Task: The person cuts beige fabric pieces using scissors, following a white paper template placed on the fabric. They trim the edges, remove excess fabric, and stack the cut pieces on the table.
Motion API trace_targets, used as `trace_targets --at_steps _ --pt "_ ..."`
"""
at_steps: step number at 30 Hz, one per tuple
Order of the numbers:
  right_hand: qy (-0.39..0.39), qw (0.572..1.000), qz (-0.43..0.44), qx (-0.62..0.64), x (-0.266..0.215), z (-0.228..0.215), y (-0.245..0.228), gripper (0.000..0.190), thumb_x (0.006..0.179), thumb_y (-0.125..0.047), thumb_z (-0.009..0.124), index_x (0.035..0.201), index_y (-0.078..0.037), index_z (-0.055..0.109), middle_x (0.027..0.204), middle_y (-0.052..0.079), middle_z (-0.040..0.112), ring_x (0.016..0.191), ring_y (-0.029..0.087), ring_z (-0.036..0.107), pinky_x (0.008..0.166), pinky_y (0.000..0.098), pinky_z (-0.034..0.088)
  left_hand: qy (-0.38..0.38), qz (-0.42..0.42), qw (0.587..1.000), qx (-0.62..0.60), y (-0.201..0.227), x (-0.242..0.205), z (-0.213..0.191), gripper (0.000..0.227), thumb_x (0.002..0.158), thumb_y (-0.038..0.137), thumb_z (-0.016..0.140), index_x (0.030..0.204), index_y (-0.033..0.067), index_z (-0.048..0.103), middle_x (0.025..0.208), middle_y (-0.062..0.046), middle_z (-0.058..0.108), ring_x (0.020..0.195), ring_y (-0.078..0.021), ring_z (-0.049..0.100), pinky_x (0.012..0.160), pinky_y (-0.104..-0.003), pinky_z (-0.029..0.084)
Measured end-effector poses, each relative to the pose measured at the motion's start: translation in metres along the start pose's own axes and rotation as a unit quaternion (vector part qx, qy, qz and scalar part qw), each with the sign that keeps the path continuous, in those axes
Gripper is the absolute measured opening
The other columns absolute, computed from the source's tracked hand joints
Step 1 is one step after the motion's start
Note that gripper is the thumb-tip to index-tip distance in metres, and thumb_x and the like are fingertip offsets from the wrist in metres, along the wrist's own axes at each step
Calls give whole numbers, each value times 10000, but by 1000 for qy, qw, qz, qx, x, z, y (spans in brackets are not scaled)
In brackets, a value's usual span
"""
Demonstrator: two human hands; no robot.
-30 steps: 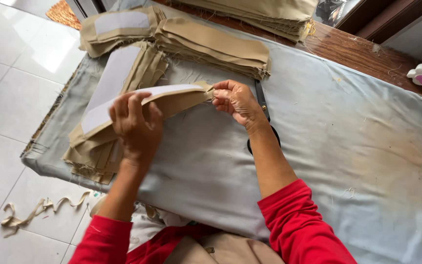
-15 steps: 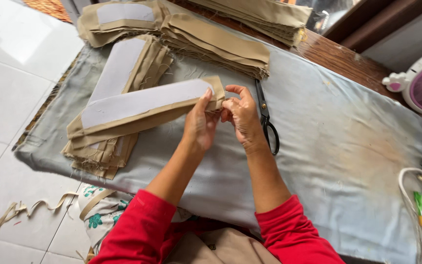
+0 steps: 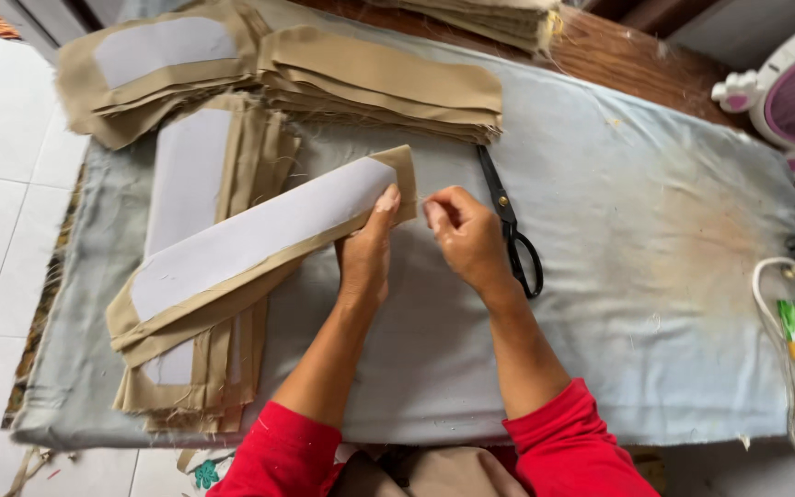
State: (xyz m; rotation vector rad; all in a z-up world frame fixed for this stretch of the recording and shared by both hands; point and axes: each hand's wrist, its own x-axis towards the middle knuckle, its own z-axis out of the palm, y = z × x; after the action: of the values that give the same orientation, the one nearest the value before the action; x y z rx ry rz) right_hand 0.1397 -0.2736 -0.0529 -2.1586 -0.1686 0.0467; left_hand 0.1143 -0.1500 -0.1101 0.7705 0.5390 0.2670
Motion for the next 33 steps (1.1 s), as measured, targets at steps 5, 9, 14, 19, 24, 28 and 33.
trace_targets --at_steps 5,9,14,19,24,28,33 --pt "4 987 -113 -115 -2 -9 0 44 934 -183 695 941 -172 737 743 92 723 693 287 727 636 379 588 -2 56 998 3 -7 9 -3 541 807 223 915 1259 41 680 1157 -66 688 970 -145 631 876 -345 565" --pt "50 971 -133 -194 -29 -75 12 91 987 -250 686 946 -175 719 747 70 688 711 275 703 662 384 569 3 75 996 47 33 -11 18 476 787 220 919 1192 77 714 1066 -5 724 886 -98 676 797 -283 576" --pt "-35 956 9 -292 -75 -99 31 412 869 -175 786 1202 -46 581 1084 188 674 1046 374 710 902 490 568 37 132 988 65 51 -18 7 430 721 266 975 995 40 733 909 -59 675 752 -146 629 617 -290 545" --pt "-138 917 44 -371 -92 -136 42 510 854 -241 728 1296 -46 566 1102 218 667 1074 454 682 948 565 528 22 92 995 -32 48 -16 -12 392 720 236 928 969 -18 764 874 -94 629 732 -181 627 636 -313 552" --pt "-235 919 155 -276 -99 -167 64 362 761 -279 790 1056 -104 675 811 89 700 832 256 738 766 404 561 -11 86 995 -46 49 -22 -16 381 740 225 892 989 -37 772 879 -121 592 755 -212 639 696 -338 552" --pt "-264 892 222 291 -98 -149 56 360 789 -50 666 1127 72 648 913 193 725 806 247 729 721 375 622 -21 123 992 -34 44 -14 -14 370 763 253 885 964 -30 759 851 -154 638 737 -238 664 694 -367 570" --pt "-382 810 145 420 -76 -90 -9 387 795 -149 732 1125 -24 572 950 59 577 769 160 569 629 308 443 92 49 995 -3 93 -31 37 731 671 434 710 1303 67 680 1270 -43 672 1182 -178 649 952 -390 653"
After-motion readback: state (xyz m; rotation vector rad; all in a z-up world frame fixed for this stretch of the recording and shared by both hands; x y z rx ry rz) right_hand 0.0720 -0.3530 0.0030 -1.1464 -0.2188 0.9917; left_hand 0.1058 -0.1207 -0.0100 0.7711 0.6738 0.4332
